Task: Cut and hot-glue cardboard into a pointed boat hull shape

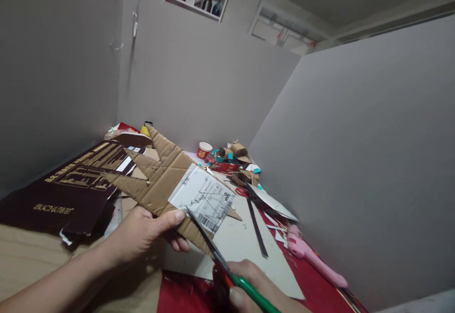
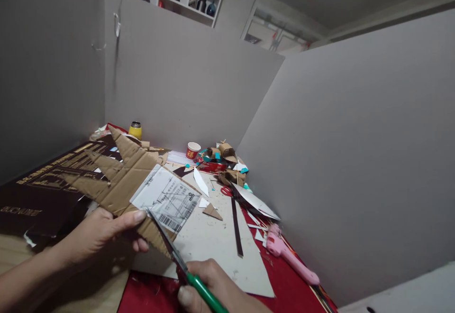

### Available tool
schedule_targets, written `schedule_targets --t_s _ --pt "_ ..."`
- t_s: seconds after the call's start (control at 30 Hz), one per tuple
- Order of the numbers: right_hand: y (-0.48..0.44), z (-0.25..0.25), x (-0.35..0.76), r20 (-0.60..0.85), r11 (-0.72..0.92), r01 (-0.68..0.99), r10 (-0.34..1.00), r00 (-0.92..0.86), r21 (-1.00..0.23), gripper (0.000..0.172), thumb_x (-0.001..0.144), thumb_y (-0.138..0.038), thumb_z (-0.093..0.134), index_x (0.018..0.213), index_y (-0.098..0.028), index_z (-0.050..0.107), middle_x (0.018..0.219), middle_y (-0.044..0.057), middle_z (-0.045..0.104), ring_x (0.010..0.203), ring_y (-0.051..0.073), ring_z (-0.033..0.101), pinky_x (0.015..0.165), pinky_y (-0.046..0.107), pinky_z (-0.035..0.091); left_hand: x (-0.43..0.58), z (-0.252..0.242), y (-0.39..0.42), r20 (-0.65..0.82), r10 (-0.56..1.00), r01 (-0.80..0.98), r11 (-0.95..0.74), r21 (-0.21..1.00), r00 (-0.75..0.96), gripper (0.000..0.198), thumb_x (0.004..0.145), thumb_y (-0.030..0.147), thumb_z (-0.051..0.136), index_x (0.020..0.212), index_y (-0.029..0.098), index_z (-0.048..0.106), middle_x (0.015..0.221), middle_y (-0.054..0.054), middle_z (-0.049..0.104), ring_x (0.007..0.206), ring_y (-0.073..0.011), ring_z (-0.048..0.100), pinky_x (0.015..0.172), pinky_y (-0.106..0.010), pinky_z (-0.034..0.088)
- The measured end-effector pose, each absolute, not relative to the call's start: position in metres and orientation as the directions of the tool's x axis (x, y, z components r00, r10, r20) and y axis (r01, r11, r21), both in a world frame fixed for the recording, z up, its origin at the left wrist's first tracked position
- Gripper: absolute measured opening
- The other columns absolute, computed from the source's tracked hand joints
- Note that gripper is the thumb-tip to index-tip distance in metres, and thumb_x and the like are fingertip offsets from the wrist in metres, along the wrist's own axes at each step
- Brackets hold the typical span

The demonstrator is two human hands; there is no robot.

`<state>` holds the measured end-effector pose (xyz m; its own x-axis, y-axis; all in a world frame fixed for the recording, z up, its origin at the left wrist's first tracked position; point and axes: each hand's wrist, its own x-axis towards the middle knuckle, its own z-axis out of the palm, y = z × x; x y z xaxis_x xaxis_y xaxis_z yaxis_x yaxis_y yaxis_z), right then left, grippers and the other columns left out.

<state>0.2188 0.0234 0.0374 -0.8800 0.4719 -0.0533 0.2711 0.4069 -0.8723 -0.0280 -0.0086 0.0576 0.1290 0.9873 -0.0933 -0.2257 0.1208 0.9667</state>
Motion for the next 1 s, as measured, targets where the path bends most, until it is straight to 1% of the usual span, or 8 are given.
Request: schedule_targets --t_s 0.2,0.37,0.5,0.7,0.8,1.0 --pt "0.022 0.039 0.219 -0.030 0.425 0.274 0.498 -0.867 -0.863 0.051 0.092 -0.065 0.033 0.074 -0.018 0.040 0.066 -0.003 0.032 0.060 0.011 0.028 0.050 0.023 0.024 -0.032 0.051 -0.001 -0.063 0.979 -0.199 0.101 0.975 0.193 0.043 0.073 0.054 0.071 0.064 0.012 0.075 0.062 -0.011 0.074 0.056 -0.0171 0.065 0.058 -0.024 0.050" --pt "0.023 0.033 0.219 -0.023 0.411 0.269 0.513 -0.858 -0.871 0.049 0.092 -0.062 0.036 0.072 -0.018 0.038 0.064 -0.003 0.031 0.057 0.010 0.027 0.048 0.023 0.023 -0.030 0.052 -0.002 -0.050 0.983 -0.207 0.087 0.974 0.177 0.043 0.073 0.054 0.071 0.063 0.013 0.074 0.060 -0.010 0.073 0.054 -0.0153 0.064 0.058 -0.024 0.050" --pt "0.023 0.031 0.218 -0.017 0.415 0.271 0.522 -0.853 -0.868 0.051 0.091 -0.065 0.036 0.070 -0.018 0.037 0.062 -0.003 0.031 0.056 0.009 0.027 0.048 0.022 0.023 -0.030 0.055 -0.004 -0.076 0.984 -0.216 0.110 0.970 0.162 0.043 0.071 0.054 0.073 0.062 0.012 0.074 0.058 -0.010 0.073 0.051 -0.0151 0.063 0.054 -0.023 0.049" --pt "0.023 0.032 0.219 -0.023 0.418 0.288 0.535 -0.845 -0.862 0.052 0.090 -0.067 0.036 0.071 -0.019 0.037 0.064 -0.003 0.030 0.058 0.010 0.026 0.049 0.023 0.023 -0.031 0.051 -0.002 -0.040 0.985 -0.195 0.073 0.978 0.167 0.043 0.075 0.052 0.070 0.065 0.010 0.074 0.063 -0.011 0.073 0.055 -0.0157 0.065 0.057 -0.023 0.052" --pt "0.022 0.033 0.218 -0.048 0.406 0.298 0.524 -0.850 -0.864 0.052 0.090 -0.068 0.035 0.073 -0.019 0.038 0.066 -0.003 0.031 0.059 0.010 0.027 0.050 0.022 0.025 -0.032 0.049 -0.001 -0.032 0.986 -0.183 0.063 0.981 0.165 0.042 0.078 0.050 0.068 0.066 0.010 0.074 0.064 -0.011 0.073 0.056 -0.0157 0.066 0.057 -0.023 0.052" --pt "0.022 0.038 0.218 -0.037 0.462 0.299 0.494 -0.869 -0.835 0.051 0.092 -0.067 0.029 0.077 -0.019 0.037 0.068 -0.002 0.035 0.062 0.011 0.031 0.053 0.023 0.028 -0.033 0.047 0.001 -0.034 0.986 -0.187 0.064 0.980 0.161 0.039 0.080 0.047 0.067 0.075 0.009 0.072 0.064 -0.011 0.073 0.056 -0.0157 0.066 0.058 -0.022 0.053"
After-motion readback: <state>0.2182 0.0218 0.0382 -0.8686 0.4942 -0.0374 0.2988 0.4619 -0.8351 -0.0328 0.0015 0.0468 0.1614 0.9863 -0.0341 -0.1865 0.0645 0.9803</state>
